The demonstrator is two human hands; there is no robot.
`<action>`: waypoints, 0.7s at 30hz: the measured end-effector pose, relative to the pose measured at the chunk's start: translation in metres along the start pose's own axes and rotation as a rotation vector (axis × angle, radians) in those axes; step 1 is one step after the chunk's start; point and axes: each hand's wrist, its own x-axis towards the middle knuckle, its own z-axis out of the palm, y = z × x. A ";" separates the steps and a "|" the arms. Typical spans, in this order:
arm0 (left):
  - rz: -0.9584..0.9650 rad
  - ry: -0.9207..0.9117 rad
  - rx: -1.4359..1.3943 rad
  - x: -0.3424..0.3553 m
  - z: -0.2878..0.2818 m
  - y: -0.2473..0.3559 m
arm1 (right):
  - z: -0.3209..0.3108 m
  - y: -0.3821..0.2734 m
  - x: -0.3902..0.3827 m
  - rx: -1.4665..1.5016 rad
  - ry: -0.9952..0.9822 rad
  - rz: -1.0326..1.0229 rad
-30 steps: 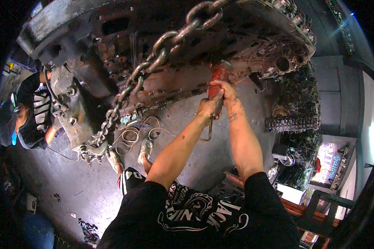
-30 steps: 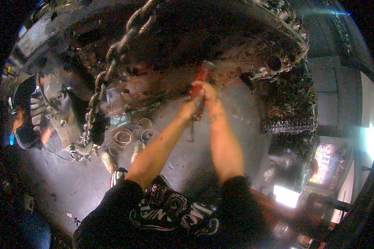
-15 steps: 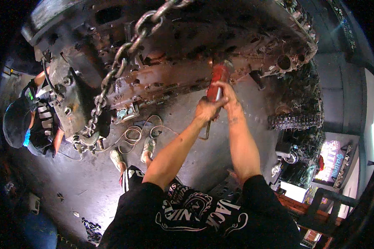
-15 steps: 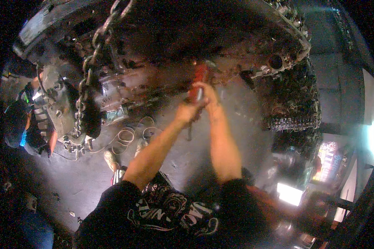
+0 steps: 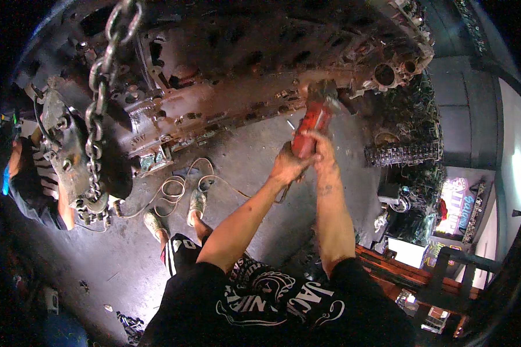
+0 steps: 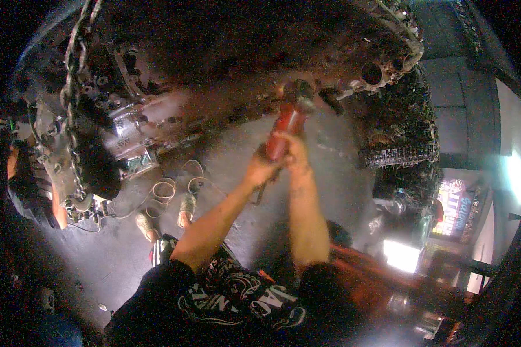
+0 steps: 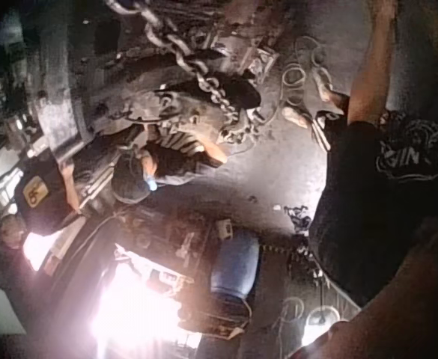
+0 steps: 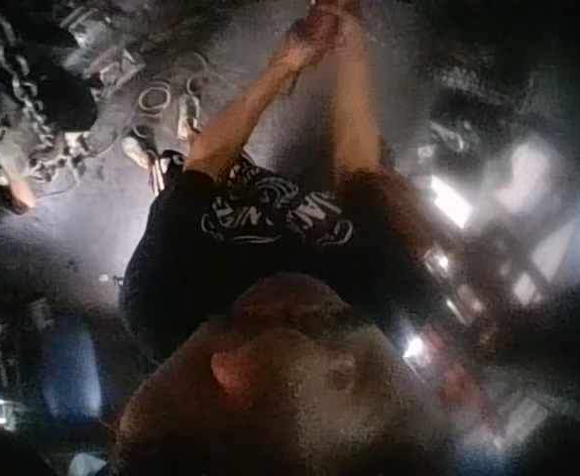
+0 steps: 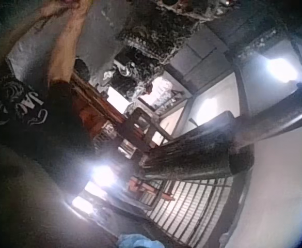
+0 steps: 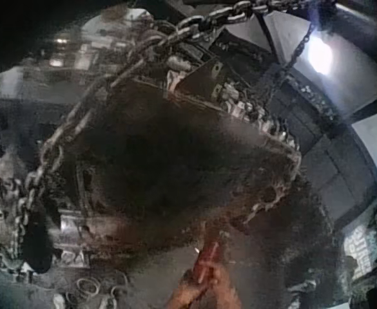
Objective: The person uses an angle grinder to smooth the metal surface of a large engine block that is suspended by a chain.
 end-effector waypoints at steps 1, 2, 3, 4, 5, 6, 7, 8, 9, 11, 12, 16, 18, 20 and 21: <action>0.008 0.040 -0.078 0.009 0.002 0.008 | 0.001 -0.010 0.014 -0.006 -0.009 0.118; 0.006 0.083 -0.070 0.017 0.010 0.014 | -0.017 -0.010 0.041 -0.006 0.006 0.114; -0.002 0.054 -0.072 0.023 0.020 0.020 | -0.050 -0.004 0.069 -0.191 -0.030 -0.025; -0.057 0.025 -0.158 0.034 0.015 0.027 | -0.045 -0.003 0.080 -0.285 -0.078 -0.083; -0.107 0.010 -0.244 0.044 0.005 0.032 | -0.021 -0.008 0.082 -0.373 -0.131 -0.141; -0.098 0.045 -0.270 0.051 -0.003 0.036 | 0.002 -0.017 0.084 -0.246 -0.064 -0.022; -0.097 0.049 -0.270 0.056 -0.005 0.038 | 0.020 -0.030 0.077 -0.120 0.022 0.091; -0.117 0.033 -0.264 0.061 -0.007 0.040 | 0.019 -0.028 0.084 -0.124 0.013 0.075; -0.138 0.016 -0.258 0.065 -0.009 0.042 | 0.018 -0.028 0.094 -0.124 0.009 0.077; -0.118 0.003 -0.317 0.074 -0.009 0.043 | 0.014 -0.034 0.111 -0.161 -0.032 0.144; -0.096 -0.012 -0.374 0.077 -0.008 0.043 | 0.012 -0.036 0.117 -0.166 -0.029 0.141; -0.100 -0.037 -0.414 0.076 -0.013 0.053 | 0.016 -0.039 0.121 -0.247 -0.098 0.040; -0.170 -0.065 -0.461 0.076 -0.018 0.055 | 0.020 -0.039 0.127 -0.278 -0.089 0.024; -0.192 -0.083 -0.453 0.077 -0.008 0.052 | -0.004 -0.038 0.140 -0.348 -0.109 -0.005; -0.203 -0.074 -0.446 0.078 -0.008 0.052 | -0.006 -0.037 0.140 -0.371 -0.119 -0.012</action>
